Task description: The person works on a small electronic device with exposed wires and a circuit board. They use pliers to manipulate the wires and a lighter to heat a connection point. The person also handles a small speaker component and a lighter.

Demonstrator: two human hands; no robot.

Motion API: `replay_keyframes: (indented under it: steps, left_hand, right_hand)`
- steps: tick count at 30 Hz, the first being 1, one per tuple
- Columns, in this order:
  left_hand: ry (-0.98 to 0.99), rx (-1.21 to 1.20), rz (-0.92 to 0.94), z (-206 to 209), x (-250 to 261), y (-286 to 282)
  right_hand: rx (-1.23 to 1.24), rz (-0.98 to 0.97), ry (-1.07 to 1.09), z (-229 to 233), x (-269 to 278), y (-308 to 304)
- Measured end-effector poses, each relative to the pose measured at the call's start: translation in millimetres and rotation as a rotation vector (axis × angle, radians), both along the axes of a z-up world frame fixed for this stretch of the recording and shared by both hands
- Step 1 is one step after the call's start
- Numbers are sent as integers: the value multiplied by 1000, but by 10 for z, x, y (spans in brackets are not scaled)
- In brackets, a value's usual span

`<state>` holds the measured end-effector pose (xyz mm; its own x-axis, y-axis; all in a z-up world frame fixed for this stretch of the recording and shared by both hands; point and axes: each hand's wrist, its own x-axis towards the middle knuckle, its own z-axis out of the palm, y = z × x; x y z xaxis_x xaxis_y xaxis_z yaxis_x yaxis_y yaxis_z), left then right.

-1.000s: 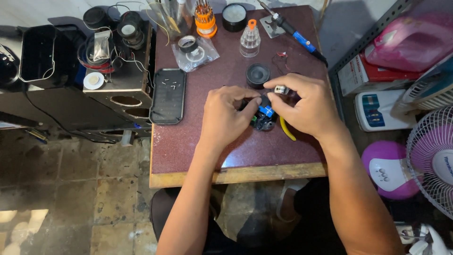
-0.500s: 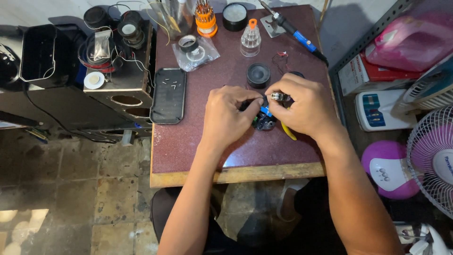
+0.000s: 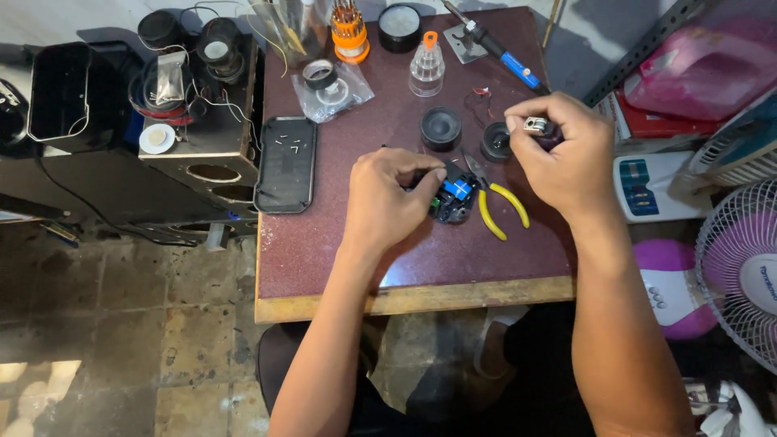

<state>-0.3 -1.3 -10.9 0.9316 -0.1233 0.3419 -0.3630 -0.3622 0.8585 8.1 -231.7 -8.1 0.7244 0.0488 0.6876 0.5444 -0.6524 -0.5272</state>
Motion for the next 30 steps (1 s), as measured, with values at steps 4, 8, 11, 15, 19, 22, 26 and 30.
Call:
replay_keyframes:
  steps: [4,8,11,15,19,22,26,30]
  left_hand:
    - [28,-34,3,51,-12,-6]
    - [57,-31,37,27,18,-6]
    - [21,-56,48,-168,84,30]
    - [39,-12,74,-187,93,23]
    - [135,71,89,-63,62,-23]
    - [139,135,23,20,39,34]
    - [118,106,14,51,18,63]
    - [76,166,112,-207,134,-10]
  right_hand:
    - [75,22,54,137,-97,142]
    - [114,102,65,325,-167,486]
    - [144,240,33,488,-212,882]
    - [263,479,-32,572,-279,1551]
    - [192,524,-109,534,-439,2217]
    - [-78,600,49,399,-615,2516]
    - [-22,616,57,507,-676,2512]
    - [91,614,101,571,-581,2156]
